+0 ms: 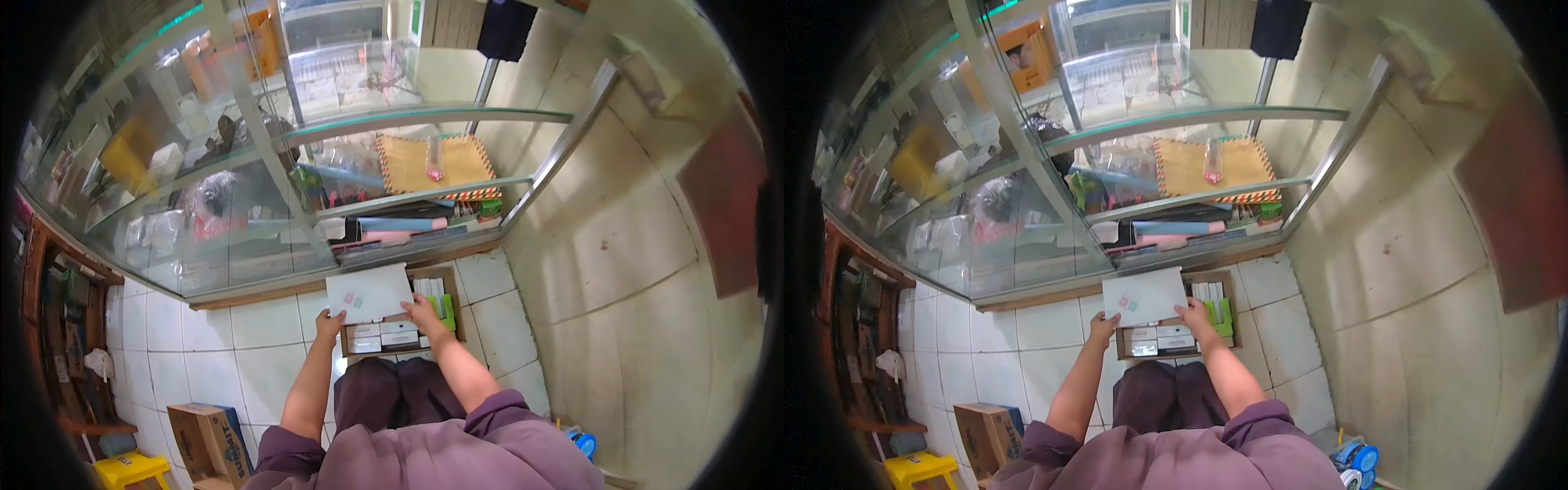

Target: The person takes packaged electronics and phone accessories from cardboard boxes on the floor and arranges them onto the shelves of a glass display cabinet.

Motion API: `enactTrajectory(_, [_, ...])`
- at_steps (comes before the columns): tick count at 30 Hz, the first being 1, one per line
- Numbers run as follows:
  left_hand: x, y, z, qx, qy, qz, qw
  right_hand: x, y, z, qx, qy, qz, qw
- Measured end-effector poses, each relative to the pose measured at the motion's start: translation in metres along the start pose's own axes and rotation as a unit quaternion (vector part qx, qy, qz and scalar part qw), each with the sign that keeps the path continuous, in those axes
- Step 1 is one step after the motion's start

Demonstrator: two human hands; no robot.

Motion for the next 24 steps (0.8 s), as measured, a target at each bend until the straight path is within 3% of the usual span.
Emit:
enactTrajectory(4, [-0.046,-0.008,0.019,-0.109,0.009,-0.024,0.994,-0.051,0.007,-0.015,0.148,-0.026,-0.035,0.988])
enactTrajectory(7, [-0.079,-0.031,0.039,-0.202,0.023,-0.120,0.972,-0.091,0.032,-0.045,0.149,0.023,-0.027,0.988])
enactTrajectory(8, [-0.092,-0.038,0.050,-0.195,0.005,-0.151,0.969,-0.103,0.038,-0.066,0.152,0.093,-0.067,0.982])
enactTrajectory(11, [-0.159,-0.082,0.125,-0.176,-0.070,-0.235,0.953,-0.140,0.082,-0.121,0.203,0.177,-0.062,0.961])
enactTrajectory(15, [-0.248,-0.138,0.231,-0.133,-0.229,-0.325,0.908,-0.222,0.124,-0.235,0.245,0.281,0.000,0.928])
enactTrajectory(19, [-0.294,-0.189,0.333,-0.099,-0.324,-0.324,0.883,-0.245,0.163,-0.334,0.238,0.336,0.019,0.911])
enactTrajectory(24, [-0.282,-0.254,0.444,-0.083,-0.334,-0.263,0.901,-0.223,0.204,-0.439,0.250,0.378,0.103,0.885])
Point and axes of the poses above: each hand's wrist, its own x-axis towards the middle knuckle, its own y-axis out of the back of the hand, z = x × y, the point moved 9 cm from there along x, towards the middle knuckle, and after that the axes turned 11 degrees about -x, right-handed, at the moved point
